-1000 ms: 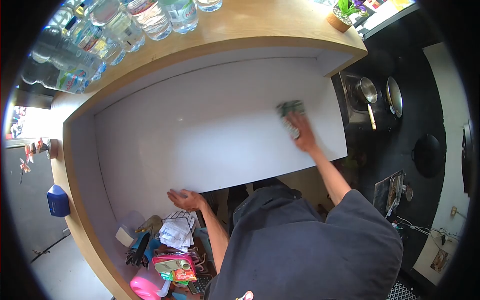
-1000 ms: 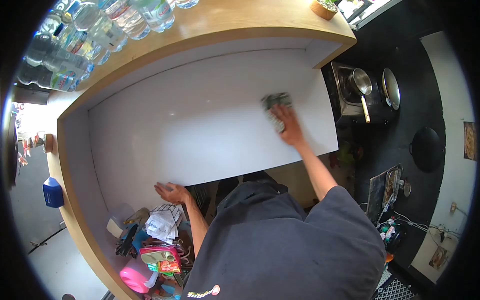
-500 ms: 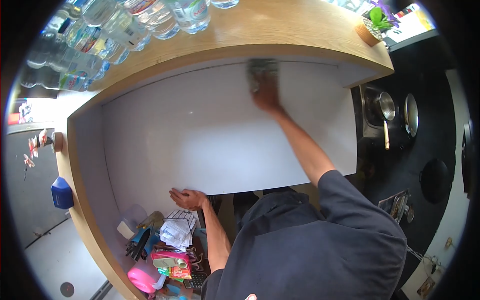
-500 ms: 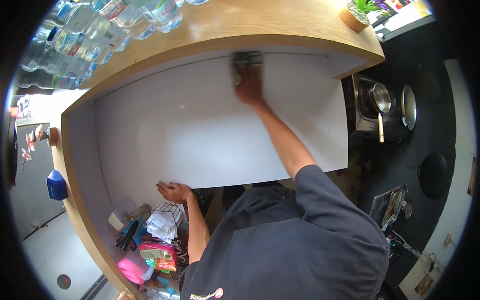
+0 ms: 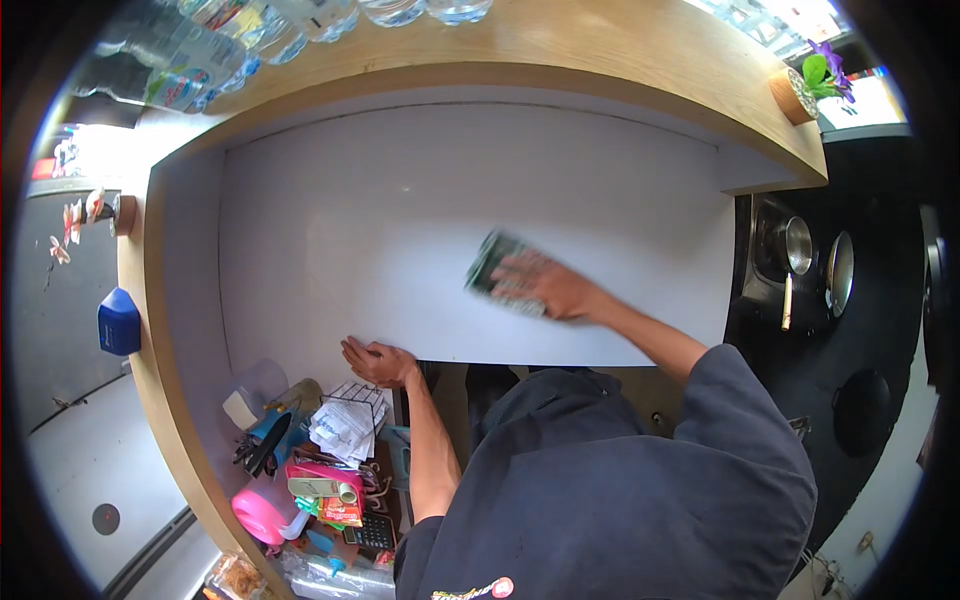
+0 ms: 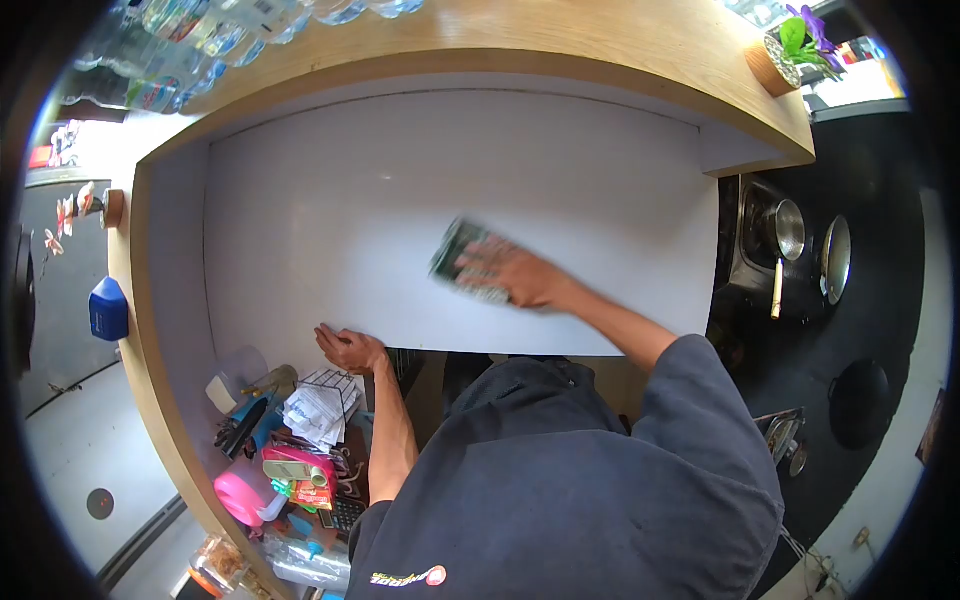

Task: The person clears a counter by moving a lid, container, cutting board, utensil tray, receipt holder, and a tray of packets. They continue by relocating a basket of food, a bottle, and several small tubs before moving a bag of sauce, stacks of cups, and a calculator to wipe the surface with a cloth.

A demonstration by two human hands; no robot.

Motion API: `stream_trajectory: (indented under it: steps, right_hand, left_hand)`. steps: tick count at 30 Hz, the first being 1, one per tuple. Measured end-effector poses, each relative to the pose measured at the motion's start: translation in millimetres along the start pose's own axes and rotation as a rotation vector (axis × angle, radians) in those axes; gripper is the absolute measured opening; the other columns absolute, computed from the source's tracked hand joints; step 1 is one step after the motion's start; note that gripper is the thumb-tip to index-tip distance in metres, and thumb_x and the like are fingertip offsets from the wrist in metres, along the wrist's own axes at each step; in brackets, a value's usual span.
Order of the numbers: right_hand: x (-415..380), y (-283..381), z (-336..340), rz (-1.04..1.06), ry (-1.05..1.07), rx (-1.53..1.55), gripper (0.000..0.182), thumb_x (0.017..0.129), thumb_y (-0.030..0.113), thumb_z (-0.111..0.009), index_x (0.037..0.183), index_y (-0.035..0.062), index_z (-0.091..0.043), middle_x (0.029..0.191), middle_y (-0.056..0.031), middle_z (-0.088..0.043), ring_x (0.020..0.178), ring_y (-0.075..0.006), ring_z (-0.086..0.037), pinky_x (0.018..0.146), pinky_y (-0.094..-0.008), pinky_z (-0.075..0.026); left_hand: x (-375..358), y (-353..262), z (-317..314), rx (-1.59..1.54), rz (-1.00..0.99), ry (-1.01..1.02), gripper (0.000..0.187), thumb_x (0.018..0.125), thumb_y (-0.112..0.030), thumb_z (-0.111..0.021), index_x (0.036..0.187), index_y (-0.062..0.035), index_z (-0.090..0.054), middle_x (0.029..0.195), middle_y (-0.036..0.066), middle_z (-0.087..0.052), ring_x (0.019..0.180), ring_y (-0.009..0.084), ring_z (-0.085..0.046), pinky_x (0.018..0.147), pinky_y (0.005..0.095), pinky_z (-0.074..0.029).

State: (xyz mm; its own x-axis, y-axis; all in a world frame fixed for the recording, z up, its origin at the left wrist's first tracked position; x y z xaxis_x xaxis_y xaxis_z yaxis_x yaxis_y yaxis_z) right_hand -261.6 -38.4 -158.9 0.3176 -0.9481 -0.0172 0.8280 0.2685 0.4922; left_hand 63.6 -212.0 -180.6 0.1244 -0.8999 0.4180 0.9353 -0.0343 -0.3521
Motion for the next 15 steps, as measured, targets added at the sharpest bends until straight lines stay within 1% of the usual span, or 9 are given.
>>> stream_trajectory:
  steps: [1,3,5,8,10,11,12,14,15]
  right_hand:
    - [-10.3,-24.4,16.4,-0.056,-0.099,-0.021,0.080,0.083,0.019,-0.068,0.156,0.0267,-0.036,0.167,-0.0037,-0.021,0.153,-0.0318,-0.018,0.125,-0.0547,-0.015]
    - [-15.5,-75.6,49.4,-0.343,-0.171,-0.017,0.077,0.082,0.019,-0.068,0.154,0.0253,-0.040,0.165,-0.0064,-0.027,0.152,-0.0315,-0.022,0.122,-0.0547,-0.020]
    - [-8.4,-113.7,73.5,-0.563,-0.417,-0.166,0.069,0.085,0.023,-0.067,0.151,0.0238,-0.045,0.163,-0.0082,-0.031,0.151,-0.0342,-0.023,0.122,-0.0548,-0.020]
    - [40.0,-141.8,72.5,-0.793,-0.653,-0.371,0.064,0.087,0.027,-0.065,0.149,0.0229,-0.048,0.161,-0.0098,-0.034,0.150,-0.0366,-0.024,0.122,-0.0542,-0.020]
    - [91.1,-131.0,64.4,-0.699,-0.602,-0.293,0.066,0.085,0.026,-0.066,0.148,0.0226,-0.048,0.160,-0.0105,-0.034,0.149,-0.0370,-0.025,0.122,-0.0536,-0.020]
    - [117.2,-119.8,52.8,-0.602,-0.538,-0.161,0.066,0.083,0.023,-0.066,0.147,0.0216,-0.050,0.159,-0.0106,-0.036,0.148,-0.0370,-0.027,0.122,-0.0549,-0.021]
    - [140.2,-98.5,44.2,-0.471,-0.511,-0.114,0.066,0.081,0.020,-0.066,0.146,0.0217,-0.051,0.159,-0.0100,-0.037,0.148,-0.0365,-0.027,0.122,-0.0540,-0.021]
    - [166.6,-48.3,25.9,-0.287,-0.261,-0.017,0.069,0.083,0.023,-0.065,0.149,0.0243,-0.046,0.161,-0.0087,-0.033,0.151,-0.0347,-0.023,0.125,-0.0520,-0.018]
    - [175.7,-30.2,4.5,-0.156,-0.151,-0.103,0.075,0.082,0.024,-0.067,0.152,0.0256,-0.041,0.163,-0.0068,-0.029,0.152,-0.0329,-0.020,0.125,-0.0525,-0.016]
  left_hand:
    - [-0.2,-1.8,0.2,0.000,-0.009,-0.008,0.043,0.091,-0.012,-0.046,0.128,0.0004,-0.064,0.137,0.019,-0.060,0.126,0.0378,-0.054,0.107,0.0490,-0.039]
    - [-0.2,0.4,-2.3,0.001,-0.009,-0.010,0.042,0.092,-0.011,-0.046,0.128,0.0002,-0.064,0.138,0.019,-0.059,0.127,0.0371,-0.054,0.107,0.0489,-0.039]
    - [-0.8,2.6,-3.5,-0.003,-0.016,-0.013,0.042,0.092,-0.011,-0.046,0.128,0.0001,-0.065,0.139,0.018,-0.059,0.127,0.0367,-0.054,0.107,0.0487,-0.039]
    - [0.0,-3.7,1.3,0.014,-0.011,-0.011,0.042,0.091,-0.010,-0.046,0.127,0.0002,-0.065,0.139,0.018,-0.059,0.127,0.0367,-0.054,0.108,0.0484,-0.039]
    - [-2.1,2.5,-2.6,-0.004,0.004,0.001,0.043,0.091,-0.010,-0.045,0.129,-0.0013,-0.063,0.141,0.016,-0.058,0.130,0.0357,-0.052,0.109,0.0505,-0.036]
    - [-2.2,5.2,-5.6,-0.015,0.004,0.011,0.044,0.091,-0.010,-0.045,0.131,-0.0021,-0.062,0.142,0.015,-0.057,0.132,0.0351,-0.050,0.110,0.0516,-0.035]
    - [-2.4,6.8,-6.9,-0.024,0.010,0.015,0.044,0.091,-0.009,-0.045,0.131,-0.0022,-0.062,0.142,0.014,-0.057,0.132,0.0348,-0.050,0.111,0.0515,-0.035]
    - [-3.1,10.0,-8.6,-0.039,0.030,0.019,0.045,0.090,-0.009,-0.045,0.131,-0.0025,-0.062,0.143,0.014,-0.057,0.133,0.0343,-0.050,0.111,0.0514,-0.034]
    - [-2.1,8.6,-7.0,-0.030,0.031,0.022,0.045,0.089,-0.009,-0.046,0.131,-0.0027,-0.062,0.143,0.013,-0.057,0.133,0.0341,-0.050,0.111,0.0513,-0.034]
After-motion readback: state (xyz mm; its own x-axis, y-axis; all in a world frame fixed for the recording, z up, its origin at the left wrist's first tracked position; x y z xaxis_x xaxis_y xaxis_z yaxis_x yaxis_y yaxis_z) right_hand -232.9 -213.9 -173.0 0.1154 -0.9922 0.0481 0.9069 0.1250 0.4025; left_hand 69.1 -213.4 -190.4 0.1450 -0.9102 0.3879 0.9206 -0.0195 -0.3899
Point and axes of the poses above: each hand's wrist, its own x-axis towards the middle knuckle, its own z-axis out of the back of the hand, y = z × x, the point moved 7 cm from there along x, towards the middle knuckle
